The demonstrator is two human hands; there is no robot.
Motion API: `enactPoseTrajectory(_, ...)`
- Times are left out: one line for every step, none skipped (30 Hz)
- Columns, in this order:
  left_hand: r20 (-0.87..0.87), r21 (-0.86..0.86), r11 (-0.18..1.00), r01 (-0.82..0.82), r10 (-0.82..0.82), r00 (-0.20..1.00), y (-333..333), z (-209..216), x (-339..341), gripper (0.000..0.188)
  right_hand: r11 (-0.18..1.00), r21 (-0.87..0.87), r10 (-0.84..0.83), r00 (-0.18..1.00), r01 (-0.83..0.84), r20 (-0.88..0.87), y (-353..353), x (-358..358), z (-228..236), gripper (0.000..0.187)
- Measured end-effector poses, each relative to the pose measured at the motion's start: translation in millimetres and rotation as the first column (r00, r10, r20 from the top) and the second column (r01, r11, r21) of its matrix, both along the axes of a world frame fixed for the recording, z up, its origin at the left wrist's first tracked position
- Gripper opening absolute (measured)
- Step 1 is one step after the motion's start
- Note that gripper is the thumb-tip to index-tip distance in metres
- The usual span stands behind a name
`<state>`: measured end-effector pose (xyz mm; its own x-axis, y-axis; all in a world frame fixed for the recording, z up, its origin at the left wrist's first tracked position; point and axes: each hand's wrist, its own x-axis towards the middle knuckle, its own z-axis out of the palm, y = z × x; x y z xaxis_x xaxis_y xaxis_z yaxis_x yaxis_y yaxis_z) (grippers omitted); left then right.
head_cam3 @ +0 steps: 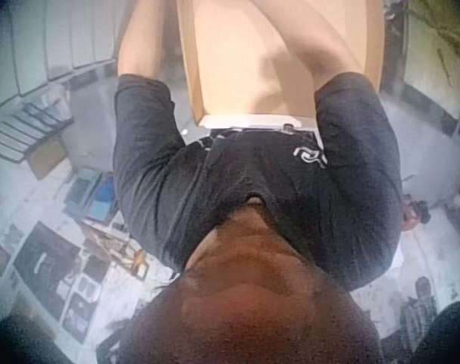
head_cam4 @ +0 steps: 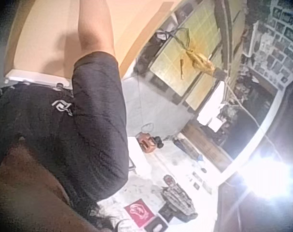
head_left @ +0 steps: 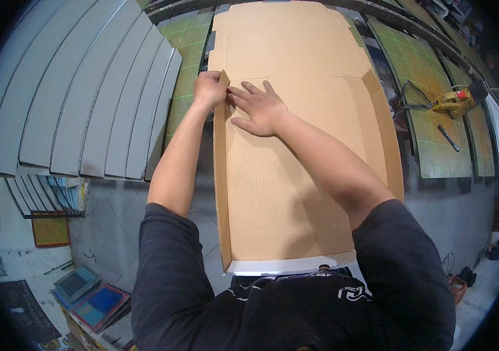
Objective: The person assembles flat cardboard boxes by folding the side flaps and inserting the bottom tabs to form a box. They repeat this process for several boxes and stack the completed ones on a nearby table.
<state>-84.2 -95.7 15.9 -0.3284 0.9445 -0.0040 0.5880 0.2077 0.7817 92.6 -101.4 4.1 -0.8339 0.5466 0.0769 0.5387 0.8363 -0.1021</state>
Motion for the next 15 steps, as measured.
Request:
enactPoseTrajectory(0.004, -0.010, 1.000, 0.010, -0.010, 1.000, 1, -1, -3, 0.022, 1.000, 0.009, 0.002, 0.999, -0.002, -0.035, 0, 0, -2, 0.063)
enactPoseTrajectory(0.009, -0.019, 1.000, 0.020, -0.020, 1.000, 2, -1, -5, 0.023, 1.000, 0.018, 0.005, 0.997, -0.004, -0.071, 1, 0, -3, 0.061)
enactPoseTrajectory(0.045, 0.015, 1.000, 0.021, -0.022, 0.999, 1, -3, -7, 0.023, 0.997, -0.075, -0.033, 0.985, 0.021, -0.168, 4, 0, -4, 0.058)
enactPoseTrajectory(0.083, 0.047, 0.999, 0.019, -0.023, 0.996, -2, -3, -6, 0.023, 0.984, -0.172, -0.080, 0.963, 0.036, -0.257, 8, 2, -4, 0.055)
enactPoseTrajectory(0.121, 0.078, 0.997, 0.016, -0.025, 0.992, -5, -2, -6, 0.024, 0.962, -0.268, -0.133, 0.931, 0.040, -0.339, 11, 3, -4, 0.051)
enactPoseTrajectory(0.123, 0.057, 0.998, 0.025, -0.032, 0.992, -7, -1, -7, 0.025, 0.935, -0.342, -0.256, 0.838, 0.089, -0.482, 13, 5, -7, 0.048)
enactPoseTrajectory(0.126, 0.038, 0.999, 0.037, -0.042, 0.991, -7, 3, -6, 0.026, 0.899, -0.419, -0.378, 0.707, 0.126, -0.597, 14, 9, -11, 0.046)
enactPoseTrajectory(0.127, 0.023, 0.998, 0.055, -0.057, 0.990, -7, 6, -3, 0.027, 0.856, -0.496, -0.489, 0.544, 0.148, -0.682, 16, 11, -14, 0.043)
enactPoseTrajectory(0.126, -0.003, 0.991, 0.136, -0.135, 0.983, -6, 6, -2, 0.027, 0.900, -0.410, -0.433, 0.418, 0.148, -0.799, 24, 7, -29, 0.039)
enactPoseTrajectory(0.128, -0.030, 0.977, 0.209, -0.204, 0.971, -7, 10, 1, 0.028, 0.886, -0.441, -0.452, 0.474, 0.143, -0.756, 23, 7, -26, 0.038)
enactPoseTrajectory(0.131, -0.056, 0.958, 0.282, -0.273, 0.953, -9, 15, 3, 0.028, 0.871, -0.471, -0.468, 0.527, 0.141, -0.709, 23, 8, -22, 0.038)
enactPoseTrajectory(0.094, -0.008, 0.936, 0.351, -0.349, 0.932, -13, 16, 12, 0.023, 0.854, -0.500, -0.482, 0.577, 0.141, -0.660, 22, 9, -19, 0.038)
enactPoseTrajectory(0.085, -0.045, 0.928, 0.369, -0.365, 0.927, -12, 20, 18, 0.020, 0.814, -0.569, -0.533, 0.541, 0.118, -0.650, 23, 10, -20, 0.037)
enactPoseTrajectory(0.075, -0.082, 0.918, 0.388, -0.382, 0.921, -11, 22, 21, 0.017, 0.768, -0.633, -0.585, 0.503, 0.093, -0.636, 26, 11, -23, 0.037)
enactPoseTrajectory(0.093, -0.096, 0.917, 0.388, -0.379, 0.921, -11, 21, 21, 0.016, 0.719, -0.692, -0.635, 0.465, 0.065, -0.617, 29, 13, -25, 0.037)
